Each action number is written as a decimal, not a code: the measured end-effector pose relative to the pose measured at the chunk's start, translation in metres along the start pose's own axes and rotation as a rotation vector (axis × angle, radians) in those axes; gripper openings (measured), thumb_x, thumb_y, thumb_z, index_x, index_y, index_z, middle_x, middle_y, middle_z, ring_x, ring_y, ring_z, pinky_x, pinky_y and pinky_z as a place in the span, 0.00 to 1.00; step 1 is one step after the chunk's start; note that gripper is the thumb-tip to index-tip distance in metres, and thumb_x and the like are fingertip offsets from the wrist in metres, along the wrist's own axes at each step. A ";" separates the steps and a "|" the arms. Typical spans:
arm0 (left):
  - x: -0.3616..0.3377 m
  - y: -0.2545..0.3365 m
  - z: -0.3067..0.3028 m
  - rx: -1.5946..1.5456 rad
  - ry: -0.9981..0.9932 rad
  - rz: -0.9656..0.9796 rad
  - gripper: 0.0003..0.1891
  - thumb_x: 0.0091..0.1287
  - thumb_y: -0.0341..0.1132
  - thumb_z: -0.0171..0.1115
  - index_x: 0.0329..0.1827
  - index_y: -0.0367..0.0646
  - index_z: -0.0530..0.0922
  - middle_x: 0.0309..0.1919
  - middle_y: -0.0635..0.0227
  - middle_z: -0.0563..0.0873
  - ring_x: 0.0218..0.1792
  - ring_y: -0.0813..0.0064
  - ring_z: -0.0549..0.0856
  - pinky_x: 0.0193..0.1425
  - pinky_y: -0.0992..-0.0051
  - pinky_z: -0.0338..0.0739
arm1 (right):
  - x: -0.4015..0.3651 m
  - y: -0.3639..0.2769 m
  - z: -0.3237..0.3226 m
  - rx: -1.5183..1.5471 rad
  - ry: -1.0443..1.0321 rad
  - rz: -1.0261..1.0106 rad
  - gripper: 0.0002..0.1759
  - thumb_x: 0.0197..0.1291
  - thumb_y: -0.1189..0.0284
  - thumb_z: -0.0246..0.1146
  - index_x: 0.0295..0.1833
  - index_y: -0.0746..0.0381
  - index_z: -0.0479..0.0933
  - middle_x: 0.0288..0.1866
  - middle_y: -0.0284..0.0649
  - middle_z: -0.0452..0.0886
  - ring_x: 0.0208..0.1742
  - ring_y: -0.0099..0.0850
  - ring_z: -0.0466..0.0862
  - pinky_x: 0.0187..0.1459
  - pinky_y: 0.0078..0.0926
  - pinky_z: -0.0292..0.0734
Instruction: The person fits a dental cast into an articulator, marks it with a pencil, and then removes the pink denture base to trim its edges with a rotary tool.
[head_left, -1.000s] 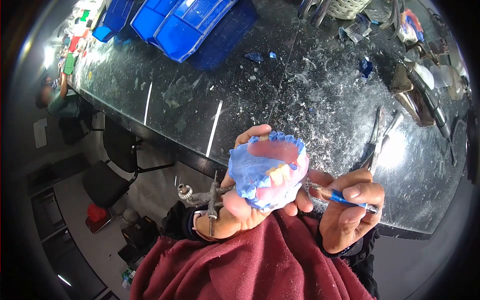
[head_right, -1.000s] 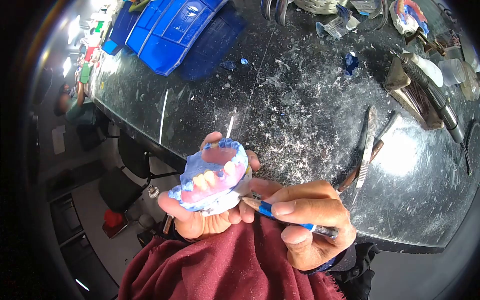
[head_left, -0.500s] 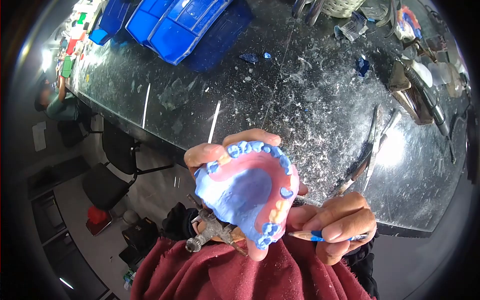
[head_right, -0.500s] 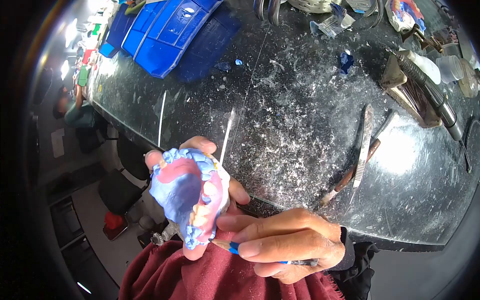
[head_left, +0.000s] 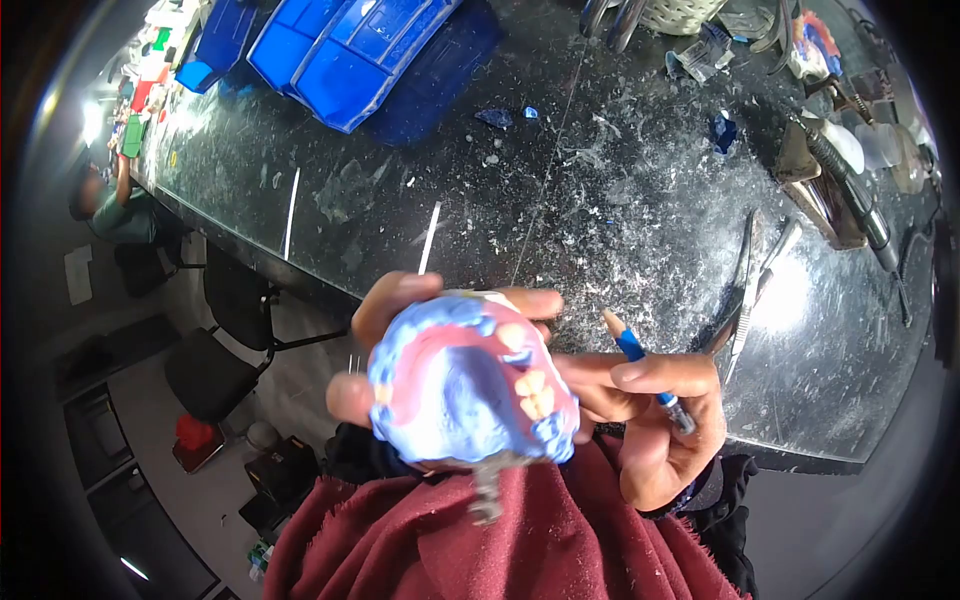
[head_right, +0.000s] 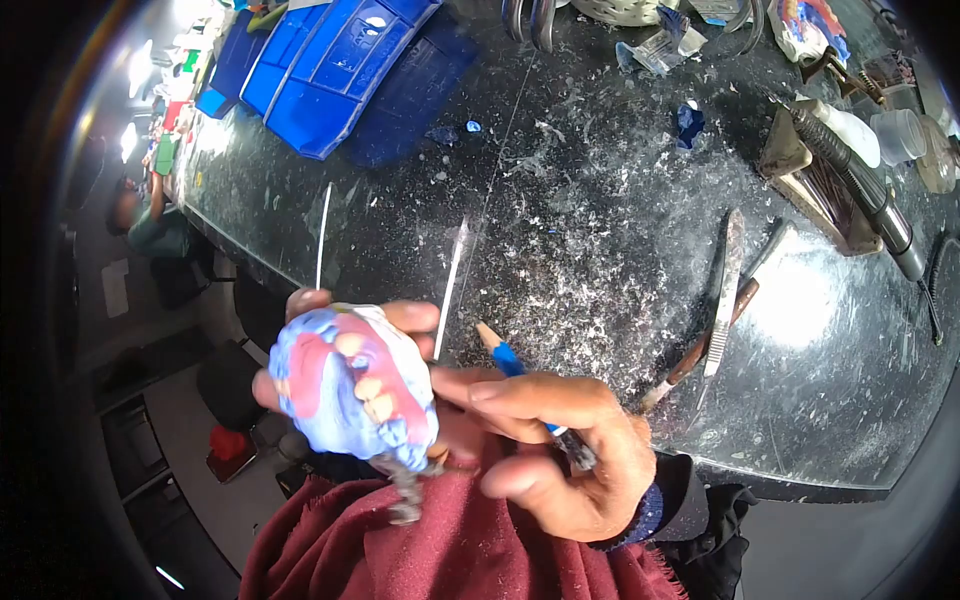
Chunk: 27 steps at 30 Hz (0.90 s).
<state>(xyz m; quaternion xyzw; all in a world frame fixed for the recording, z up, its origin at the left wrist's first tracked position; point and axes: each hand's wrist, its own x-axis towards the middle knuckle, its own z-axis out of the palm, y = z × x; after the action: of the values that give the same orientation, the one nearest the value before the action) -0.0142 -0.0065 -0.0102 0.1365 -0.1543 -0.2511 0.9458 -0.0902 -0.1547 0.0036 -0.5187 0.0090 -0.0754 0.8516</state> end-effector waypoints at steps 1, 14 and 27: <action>-0.008 0.000 -0.004 0.115 -0.015 0.034 0.34 0.63 0.54 0.49 0.66 0.51 0.47 0.58 0.25 0.55 0.51 0.33 0.70 0.49 0.47 0.73 | 0.001 -0.001 0.002 -0.015 0.001 -0.004 0.23 0.51 0.73 0.64 0.50 0.70 0.65 0.46 0.59 0.76 0.46 0.38 0.81 0.51 0.36 0.74; -0.008 -0.025 0.003 -0.005 0.135 0.047 0.38 0.61 0.65 0.35 0.69 0.64 0.32 0.62 0.40 0.60 0.56 0.43 0.70 0.61 0.52 0.64 | -0.007 0.001 -0.003 -0.232 0.151 0.042 0.33 0.39 0.73 0.74 0.43 0.62 0.56 0.36 0.55 0.80 0.49 0.43 0.79 0.65 0.48 0.53; -0.025 0.012 0.020 0.637 0.146 -0.231 0.40 0.42 0.40 0.68 0.54 0.31 0.56 0.40 0.42 0.75 0.46 0.59 0.79 0.54 0.63 0.74 | 0.004 -0.007 -0.007 -0.464 -0.151 -0.335 0.12 0.48 0.77 0.66 0.39 0.62 0.73 0.37 0.51 0.81 0.49 0.37 0.79 0.63 0.36 0.61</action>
<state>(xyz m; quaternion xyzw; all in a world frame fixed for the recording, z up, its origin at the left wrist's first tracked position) -0.0368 0.0128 0.0068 0.4589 -0.1405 -0.2853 0.8296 -0.0878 -0.1648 0.0071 -0.6980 -0.1231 -0.1720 0.6842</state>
